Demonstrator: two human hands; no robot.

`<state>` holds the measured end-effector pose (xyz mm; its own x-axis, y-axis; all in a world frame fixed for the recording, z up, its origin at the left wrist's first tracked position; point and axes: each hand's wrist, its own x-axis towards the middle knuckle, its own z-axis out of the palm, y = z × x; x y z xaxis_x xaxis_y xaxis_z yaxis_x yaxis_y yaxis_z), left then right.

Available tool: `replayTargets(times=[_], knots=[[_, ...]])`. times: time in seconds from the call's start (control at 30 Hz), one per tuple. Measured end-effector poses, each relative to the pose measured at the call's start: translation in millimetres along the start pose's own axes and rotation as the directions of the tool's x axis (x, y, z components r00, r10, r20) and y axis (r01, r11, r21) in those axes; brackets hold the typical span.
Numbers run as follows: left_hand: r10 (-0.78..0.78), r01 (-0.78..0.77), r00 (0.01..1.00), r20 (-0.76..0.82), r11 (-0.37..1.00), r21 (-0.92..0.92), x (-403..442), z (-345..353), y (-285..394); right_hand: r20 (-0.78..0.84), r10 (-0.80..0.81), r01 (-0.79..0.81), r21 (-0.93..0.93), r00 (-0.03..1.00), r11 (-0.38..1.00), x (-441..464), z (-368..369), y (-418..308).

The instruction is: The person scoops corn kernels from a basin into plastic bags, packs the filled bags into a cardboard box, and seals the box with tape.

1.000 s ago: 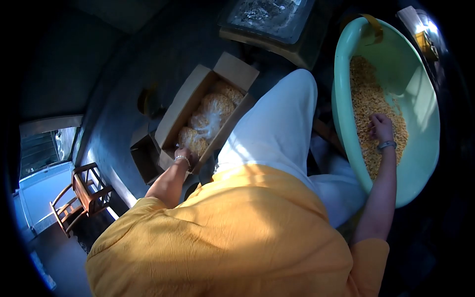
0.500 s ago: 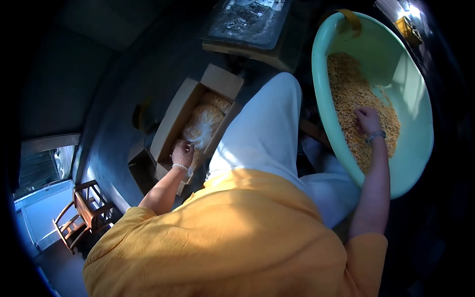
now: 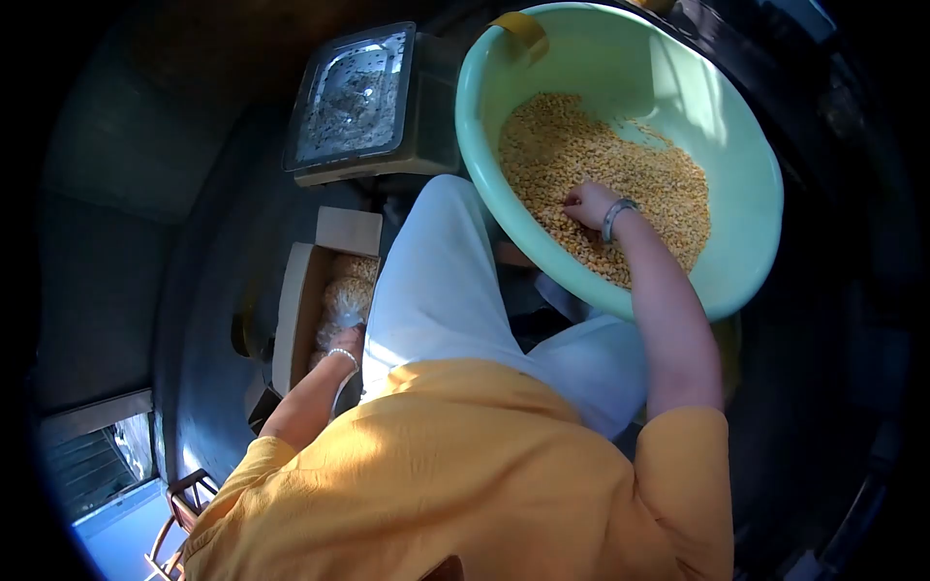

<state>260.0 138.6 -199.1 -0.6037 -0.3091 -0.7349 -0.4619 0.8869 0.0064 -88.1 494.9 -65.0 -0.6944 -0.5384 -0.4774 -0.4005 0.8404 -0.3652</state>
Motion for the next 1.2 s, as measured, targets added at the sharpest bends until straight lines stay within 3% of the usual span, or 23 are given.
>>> replayTargets(times=[0.17,0.2,0.23,0.3,0.37,0.43,0.5,0.57,0.63,0.67,0.7,0.73,0.87,1.07,1.2], knots=[[0.051,-0.057,0.982,0.18,0.998,0.027,25,-18,3,0.108,-0.016,0.039,-0.212,0.994,0.977,-4,0,-28],[0.144,-0.162,0.977,0.159,0.981,0.107,48,-12,-8,0.132,-0.007,0.034,-0.2,0.991,0.979,-6,-2,-31],[0.115,-0.13,0.99,0.085,0.974,0.185,43,-37,7,0.159,-0.001,0.031,-0.189,0.987,0.981,-9,-3,-35],[0.209,-0.199,0.926,-0.313,0.978,0.066,17,-99,45,0.206,-0.014,0.059,-0.212,0.979,0.976,-13,-6,-39],[0.274,-0.493,0.663,-0.697,0.86,-0.13,-9,-155,88,0.271,-0.05,0.119,-0.241,0.961,0.963,-15,-6,-43],[0.347,-0.751,0.24,-0.907,0.658,0.053,-42,-206,134,0.3,-0.06,0.14,-0.251,0.952,0.958,-20,-11,-49],[0.365,-0.831,0.109,-0.925,0.544,0.116,-68,-239,177,0.292,-0.056,0.137,-0.265,0.955,0.954,-27,-14,-54],[0.459,-0.872,0.08,-0.885,0.462,0.161,-87,-256,216,0.315,-0.054,0.146,-0.275,0.948,0.95,-19,-9,-49],[0.575,-0.85,0.113,-0.81,0.479,0.222,-79,-256,252,0.327,-0.07,0.152,-0.233,0.942,0.961,-21,-12,-47],[0.641,-0.815,0.207,-0.739,0.53,0.232,-65,-252,269,0.348,-0.095,0.211,-0.311,0.933,0.927,-15,-9,-43],[0.692,-0.778,0.304,-0.655,0.577,0.249,-54,-247,282,0.31,-0.077,0.168,-0.279,0.948,0.945,-11,-4,-38],[0.716,-0.66,0.529,-0.455,0.684,0.31,-63,-251,292,0.272,-0.055,0.125,-0.247,0.961,0.961,-11,-2,-35],[0.678,-0.573,0.707,-0.2,0.715,0.4,-68,-264,308,0.209,-0.007,0.043,-0.17,0.978,0.984,-13,-2,-26],[0.641,-0.537,0.756,-0.138,0.726,0.429,-66,-266,313,0.274,-0.023,0.05,-0.091,0.961,0.995,-31,-16,-24],[0.658,-0.545,0.736,-0.159,0.715,0.437,-63,-265,310,0.014,-0.058,0.059,-0.113,0.998,0.992,-61,-35,-5]])
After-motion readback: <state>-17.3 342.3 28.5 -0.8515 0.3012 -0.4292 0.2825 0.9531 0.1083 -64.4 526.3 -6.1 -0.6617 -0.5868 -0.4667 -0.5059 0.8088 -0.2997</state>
